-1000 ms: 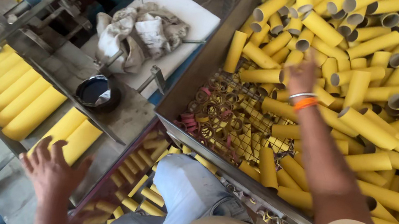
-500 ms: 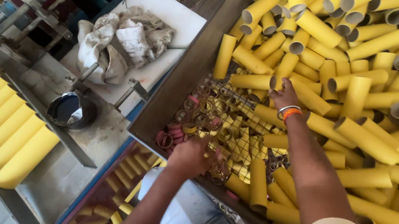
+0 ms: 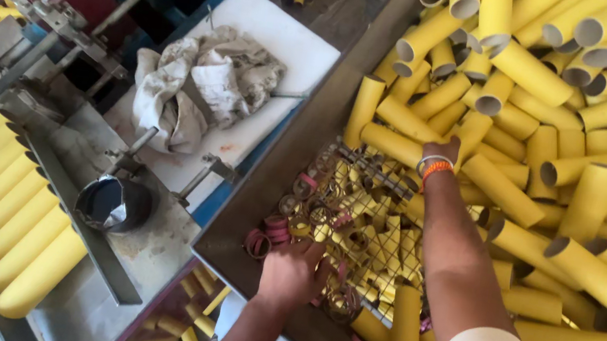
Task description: The person repeatedly picks yellow cylindrical objects from a pile and places them onto a conveyor belt. The person handles the cylinders one at a time, moving them from a large bin to the machine's feed area.
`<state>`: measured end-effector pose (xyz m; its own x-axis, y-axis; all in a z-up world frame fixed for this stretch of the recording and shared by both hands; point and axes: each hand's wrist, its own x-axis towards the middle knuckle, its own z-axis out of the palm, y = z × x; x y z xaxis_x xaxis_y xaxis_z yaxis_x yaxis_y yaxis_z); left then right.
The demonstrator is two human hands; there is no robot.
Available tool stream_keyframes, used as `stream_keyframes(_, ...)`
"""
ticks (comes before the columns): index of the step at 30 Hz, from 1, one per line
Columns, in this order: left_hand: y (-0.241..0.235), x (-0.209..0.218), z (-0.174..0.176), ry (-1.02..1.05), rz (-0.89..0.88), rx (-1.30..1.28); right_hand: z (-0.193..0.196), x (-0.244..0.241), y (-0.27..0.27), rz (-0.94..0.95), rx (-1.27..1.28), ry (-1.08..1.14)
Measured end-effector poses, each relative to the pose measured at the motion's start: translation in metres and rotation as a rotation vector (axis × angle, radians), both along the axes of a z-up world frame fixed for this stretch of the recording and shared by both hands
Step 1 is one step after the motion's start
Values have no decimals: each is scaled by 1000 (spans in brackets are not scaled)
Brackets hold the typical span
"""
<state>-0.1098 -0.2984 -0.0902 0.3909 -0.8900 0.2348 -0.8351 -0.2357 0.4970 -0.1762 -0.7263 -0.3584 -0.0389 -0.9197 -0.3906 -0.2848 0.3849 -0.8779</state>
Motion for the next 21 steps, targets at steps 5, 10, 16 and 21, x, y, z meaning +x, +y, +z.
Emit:
stream_keyframes(5,1,2,-7,13,56,-11,-6,-16,37,114,-239,118)
stream_keyframes(10,-3,3,-5,32,100,101,26,-46,57,200,-269,-151)
stream_keyframes(16,-3,6,-9,5,72,-92,204,-132,-57,-20,-1073,157)
stream_keyframes(21,13,-5,22,116,114,-375,305,-122,6,630,-1132,165)
